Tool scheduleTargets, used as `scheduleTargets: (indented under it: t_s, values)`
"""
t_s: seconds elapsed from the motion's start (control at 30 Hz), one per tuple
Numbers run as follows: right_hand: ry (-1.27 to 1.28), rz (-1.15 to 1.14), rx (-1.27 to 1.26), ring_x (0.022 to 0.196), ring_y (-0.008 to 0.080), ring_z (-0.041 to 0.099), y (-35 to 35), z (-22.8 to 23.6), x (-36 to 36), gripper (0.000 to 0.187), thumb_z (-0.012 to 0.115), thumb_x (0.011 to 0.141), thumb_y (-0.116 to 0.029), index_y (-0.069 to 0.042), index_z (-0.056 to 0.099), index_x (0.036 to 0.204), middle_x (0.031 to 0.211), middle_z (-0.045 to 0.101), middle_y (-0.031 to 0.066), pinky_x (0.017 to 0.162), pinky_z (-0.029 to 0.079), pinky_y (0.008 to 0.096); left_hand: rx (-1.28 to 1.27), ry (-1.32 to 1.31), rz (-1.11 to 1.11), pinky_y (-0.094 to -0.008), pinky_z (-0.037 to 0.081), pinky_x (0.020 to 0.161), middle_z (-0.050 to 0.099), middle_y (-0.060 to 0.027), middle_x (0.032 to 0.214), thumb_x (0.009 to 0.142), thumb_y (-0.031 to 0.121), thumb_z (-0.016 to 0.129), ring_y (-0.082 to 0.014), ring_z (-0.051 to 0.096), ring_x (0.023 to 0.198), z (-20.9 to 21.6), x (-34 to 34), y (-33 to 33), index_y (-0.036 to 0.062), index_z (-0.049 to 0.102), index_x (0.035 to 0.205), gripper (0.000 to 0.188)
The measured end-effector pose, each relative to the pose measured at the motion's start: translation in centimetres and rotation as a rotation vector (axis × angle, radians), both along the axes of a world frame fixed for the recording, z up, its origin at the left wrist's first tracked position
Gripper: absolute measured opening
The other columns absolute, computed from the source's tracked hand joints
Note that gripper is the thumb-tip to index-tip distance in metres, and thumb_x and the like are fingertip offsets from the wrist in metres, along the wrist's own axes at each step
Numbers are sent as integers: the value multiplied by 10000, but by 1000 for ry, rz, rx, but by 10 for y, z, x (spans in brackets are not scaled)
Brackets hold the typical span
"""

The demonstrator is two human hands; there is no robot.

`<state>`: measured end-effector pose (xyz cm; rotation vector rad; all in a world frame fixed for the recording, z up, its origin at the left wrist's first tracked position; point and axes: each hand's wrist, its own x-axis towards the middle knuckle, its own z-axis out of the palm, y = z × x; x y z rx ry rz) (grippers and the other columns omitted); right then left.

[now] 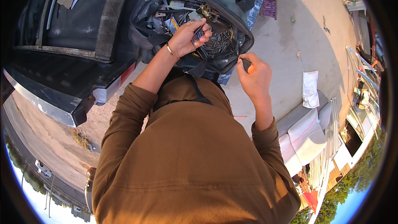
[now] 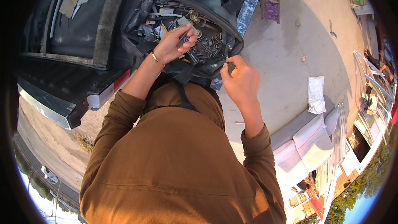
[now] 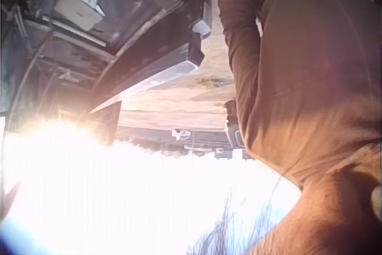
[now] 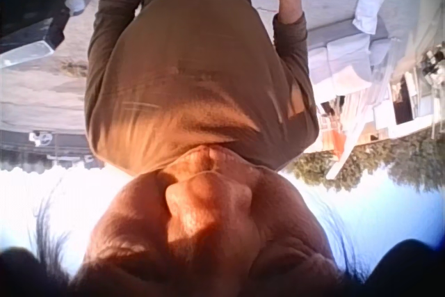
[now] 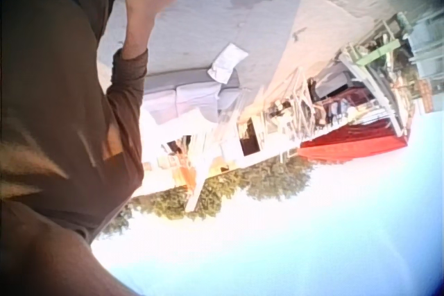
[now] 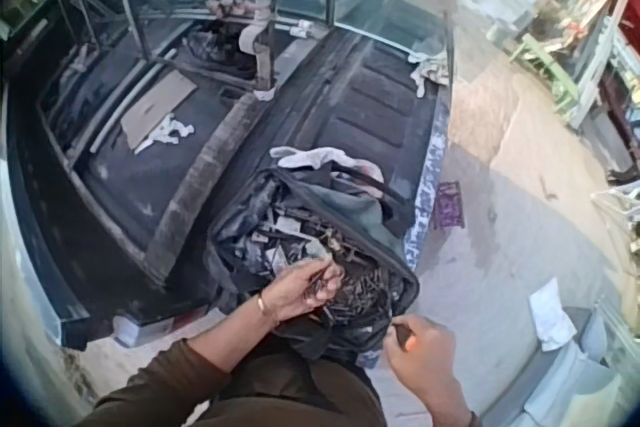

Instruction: The person opens a yellow toolbox in the back seat of a pickup truck, removes a roll of tape, and places it inside. They then retrieve a plastic bag containing screws, open it, and place it back. Finally, they take a black tool bag from the seat, walk to the truck bed, and search through its contents.

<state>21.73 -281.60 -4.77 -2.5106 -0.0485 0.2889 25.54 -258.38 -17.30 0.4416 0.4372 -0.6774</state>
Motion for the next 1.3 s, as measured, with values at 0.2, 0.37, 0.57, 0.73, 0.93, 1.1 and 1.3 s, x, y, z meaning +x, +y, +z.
scheduleTargets:
  t_s: [0.2, 0.37, 0.57, 0.73, 0.93, 1.1, 1.3]
  values:
    - [172, -86, 134, 592, 129, 572, -2, -10, 19, 104, 749, 880, -103, -18, 744, 939, 688, 671, 67, 597, 458, 302, -159, 68, -38, -197, 241, 361, 421, 43, 626, 1128, 310, 489, -42, 355, 470, -13, -10, 8, 85, 537, 947, 292]
    - [127, -55, 43, 656, 255, 650, 0, -15, 15, 146, 758, 856, -170, -37, 747, 918, 714, 690, 134, 638, 508, 362, -11, 32, -44, -192, 264, 415, 394, 54, 616, 1117, 221, 462, -43, 358, 507, -16, -13, 4, 42, 571, 1030, 227]
    - [82, -8, -100, 694, 345, 709, 11, -20, 10, 152, 758, 846, -189, -49, 746, 905, 754, 720, 181, 667, 538, 401, 226, 62, -113, -191, 269, 462, 417, 43, 689, 1086, 153, 439, -42, 373, 588, -7, -9, -4, -28, 585, 1138, 238]
    - [124, -99, 41, 636, 278, 678, 8, -24, 14, 153, 749, 873, -182, -37, 748, 922, 709, 697, 159, 642, 525, 380, 314, 4, -179, -194, 264, 457, 419, 60, 700, 1100, 188, 453, -30, 361, 575, -6, -10, -5, -21, 606, 1149, 263]
    - [226, -281, 436, 595, 150, 617, 4, -33, 13, 139, 743, 895, -139, -8, 740, 943, 677, 674, 111, 594, 494, 332, 415, -18, -206, -195, 259, 442, 410, 73, 664, 1115, 229, 467, -18, 333, 515, -8, -10, -10, -1, 643, 1123, 290]
    - [51, -124, 208, 621, 150, 628, 4, -32, 1, 130, 747, 893, -126, -11, 737, 953, 705, 686, 115, 602, 494, 320, 442, -49, -143, -194, 267, 434, 458, 60, 667, 1103, 211, 488, -20, 367, 509, -10, -14, -11, -9, 652, 1107, 274]
    - [110, -153, 153, 672, 141, 636, 18, -44, 0, 125, 762, 886, -118, -10, 734, 943, 733, 696, 105, 664, 499, 296, 484, -42, -118, -197, 267, 435, 489, 51, 677, 1093, 185, 494, -25, 374, 502, -10, -15, -14, -5, 664, 1092, 255]
